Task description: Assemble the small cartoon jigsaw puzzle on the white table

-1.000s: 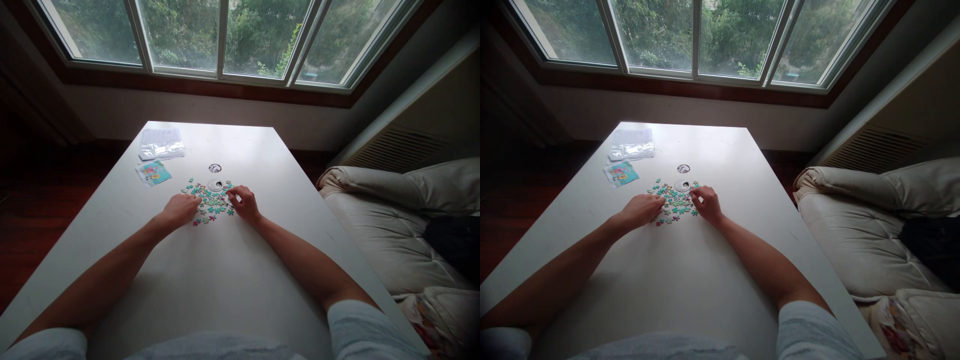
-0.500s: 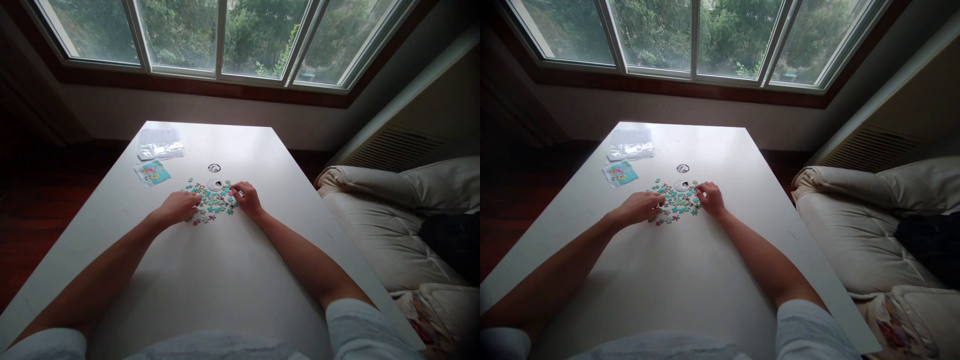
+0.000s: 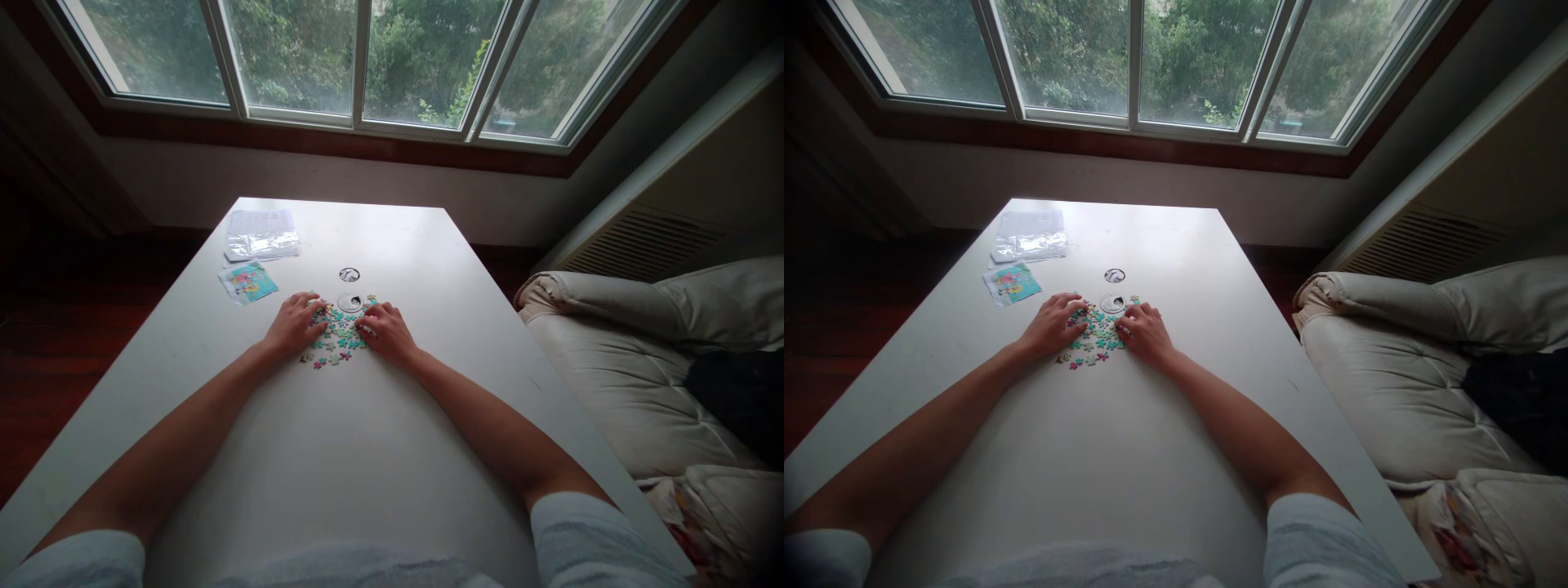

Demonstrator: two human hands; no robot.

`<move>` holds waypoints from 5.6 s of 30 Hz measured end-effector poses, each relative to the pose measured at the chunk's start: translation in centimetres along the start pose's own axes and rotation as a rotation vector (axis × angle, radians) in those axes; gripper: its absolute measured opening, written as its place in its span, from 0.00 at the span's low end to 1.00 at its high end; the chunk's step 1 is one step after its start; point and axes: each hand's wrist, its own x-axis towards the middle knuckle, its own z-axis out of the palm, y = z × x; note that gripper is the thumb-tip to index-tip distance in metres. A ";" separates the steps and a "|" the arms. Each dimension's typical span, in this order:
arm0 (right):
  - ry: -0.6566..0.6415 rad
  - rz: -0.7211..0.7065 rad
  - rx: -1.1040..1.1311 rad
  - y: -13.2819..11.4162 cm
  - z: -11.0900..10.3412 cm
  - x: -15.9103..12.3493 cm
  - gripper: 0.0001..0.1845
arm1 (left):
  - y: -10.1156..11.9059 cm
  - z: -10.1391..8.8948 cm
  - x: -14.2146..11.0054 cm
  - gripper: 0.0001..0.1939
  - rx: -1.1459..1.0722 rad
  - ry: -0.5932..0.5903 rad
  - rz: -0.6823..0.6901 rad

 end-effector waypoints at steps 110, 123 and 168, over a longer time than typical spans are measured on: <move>-0.399 0.149 -0.123 0.8 -1.2 -0.1 0.42 | 4.3 1.1 -1.7 0.44 0.107 -0.243 -0.239; -0.401 0.198 -0.121 -1.4 -0.6 -0.9 0.46 | 2.4 1.6 -1.0 0.42 0.047 -0.226 -0.067; -0.322 0.109 -0.060 -1.4 -0.5 -0.3 0.38 | 1.6 1.5 -0.6 0.27 -0.066 -0.024 -0.104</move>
